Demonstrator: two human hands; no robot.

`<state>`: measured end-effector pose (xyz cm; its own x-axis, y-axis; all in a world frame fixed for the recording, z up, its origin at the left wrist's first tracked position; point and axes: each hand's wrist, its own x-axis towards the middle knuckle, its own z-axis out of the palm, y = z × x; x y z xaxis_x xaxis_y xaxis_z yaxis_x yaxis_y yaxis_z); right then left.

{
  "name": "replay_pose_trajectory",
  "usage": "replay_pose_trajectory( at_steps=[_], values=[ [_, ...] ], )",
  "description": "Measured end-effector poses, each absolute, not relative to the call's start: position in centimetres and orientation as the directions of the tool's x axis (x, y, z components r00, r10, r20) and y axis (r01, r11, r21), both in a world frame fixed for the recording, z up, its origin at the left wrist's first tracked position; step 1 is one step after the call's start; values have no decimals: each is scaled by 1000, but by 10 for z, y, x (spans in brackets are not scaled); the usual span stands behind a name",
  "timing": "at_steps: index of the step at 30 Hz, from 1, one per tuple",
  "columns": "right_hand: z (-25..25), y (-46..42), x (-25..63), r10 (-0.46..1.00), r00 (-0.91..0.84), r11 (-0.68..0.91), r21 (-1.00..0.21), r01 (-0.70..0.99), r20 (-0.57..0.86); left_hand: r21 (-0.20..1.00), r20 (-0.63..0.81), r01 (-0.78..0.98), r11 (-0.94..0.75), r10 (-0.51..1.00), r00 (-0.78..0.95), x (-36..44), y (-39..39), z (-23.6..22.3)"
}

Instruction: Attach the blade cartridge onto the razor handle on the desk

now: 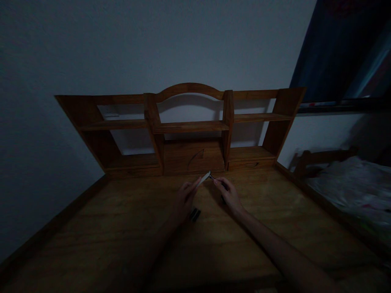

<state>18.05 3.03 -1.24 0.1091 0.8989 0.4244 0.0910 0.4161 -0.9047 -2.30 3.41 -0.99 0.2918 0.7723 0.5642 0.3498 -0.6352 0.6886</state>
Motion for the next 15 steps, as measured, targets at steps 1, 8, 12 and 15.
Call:
replay_pose_trajectory(
  at_steps=[1, 8, 12, 15],
  values=[
    [-12, 30, 181, 900, 110, 414, -906, 87, 422, 693, 563, 354, -628, 778, 278, -23, 35, -10],
    [-12, 30, 180, 900, 80, 422, -902, 94, 429, 707, 549, 337, -622, 783, 294, -25, 35, -9],
    [-16, 33, 179, 905, 79, 410, -907, 99, 418, 710, 536, 334, -620, 784, 313, -23, 33, -7],
    [-19, 35, 179, 910, 83, 398, -912, 102, 406, 722, 524, 362, -590, 808, 271, -24, 35, -9]
  ],
)
